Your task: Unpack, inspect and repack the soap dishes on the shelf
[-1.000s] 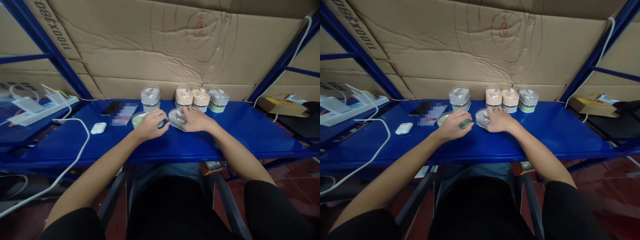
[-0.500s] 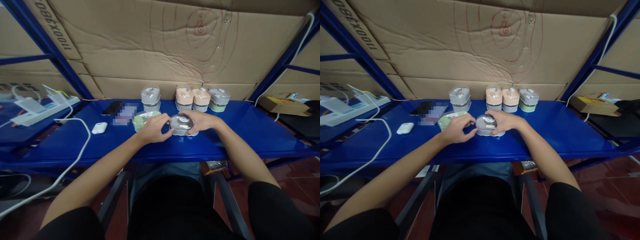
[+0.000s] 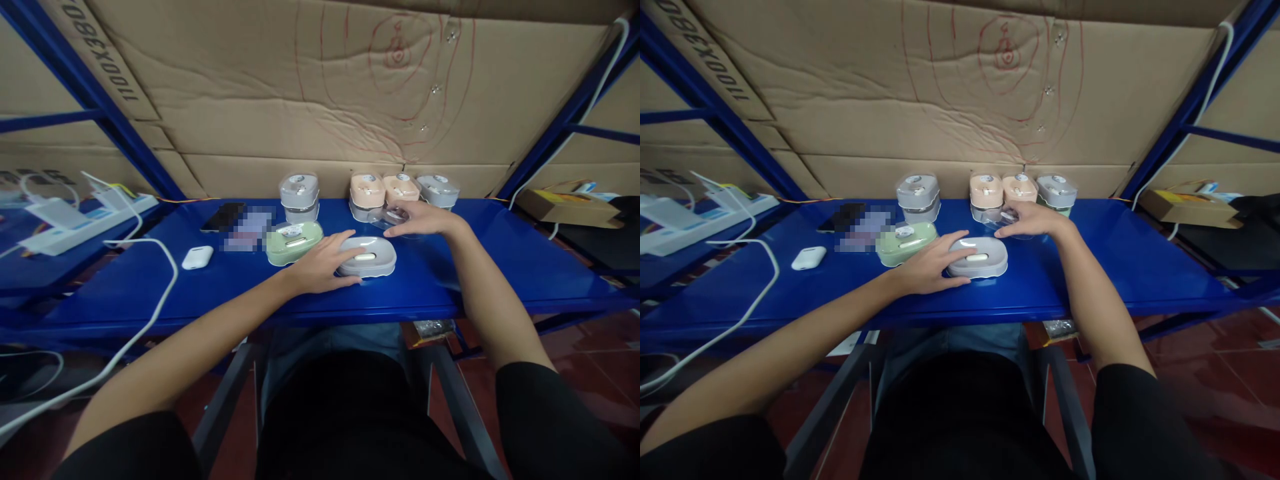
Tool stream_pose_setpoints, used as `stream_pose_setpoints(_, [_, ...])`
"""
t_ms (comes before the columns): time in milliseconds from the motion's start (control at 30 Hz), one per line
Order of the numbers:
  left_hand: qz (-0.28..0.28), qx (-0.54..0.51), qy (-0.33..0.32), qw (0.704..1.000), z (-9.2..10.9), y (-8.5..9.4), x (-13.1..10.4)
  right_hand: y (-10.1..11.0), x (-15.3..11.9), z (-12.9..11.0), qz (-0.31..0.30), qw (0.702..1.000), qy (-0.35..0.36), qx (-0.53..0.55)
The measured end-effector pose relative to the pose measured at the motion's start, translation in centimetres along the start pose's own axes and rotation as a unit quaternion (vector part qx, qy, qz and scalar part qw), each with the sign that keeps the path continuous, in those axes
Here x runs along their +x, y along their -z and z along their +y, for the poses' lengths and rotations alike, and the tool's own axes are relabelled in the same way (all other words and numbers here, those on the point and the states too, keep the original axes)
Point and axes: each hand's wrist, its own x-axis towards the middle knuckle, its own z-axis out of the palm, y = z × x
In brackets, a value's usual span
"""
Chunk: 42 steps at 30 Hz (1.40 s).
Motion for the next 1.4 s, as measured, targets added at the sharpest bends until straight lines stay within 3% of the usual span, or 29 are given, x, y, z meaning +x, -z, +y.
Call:
stream_pose_setpoints(200, [-0.004,-0.024,-0.011,1.000,0.2,0.1,0.1,-1.1,1.1,0.4,-0.018,0.999,-0.015,-0.040])
stream_pose_setpoints(600, [0.029,-0.062,-0.028,0.997,-0.3,-0.2,-0.2,-2.3,1.8,0.8,0.008,1.000,0.004,-0.022])
stream_pose_setpoints(933, [0.043,-0.102,0.018,0.994,-0.4,0.1,-0.4,-2.3,2.1,1.1,-0.005,1.000,0.003,-0.016])
stream_pose_setpoints(1400, [0.187,-0.044,0.047,0.980,-0.8,0.5,-0.5,-2.3,2.1,1.5,-0.029,0.998,0.048,-0.009])
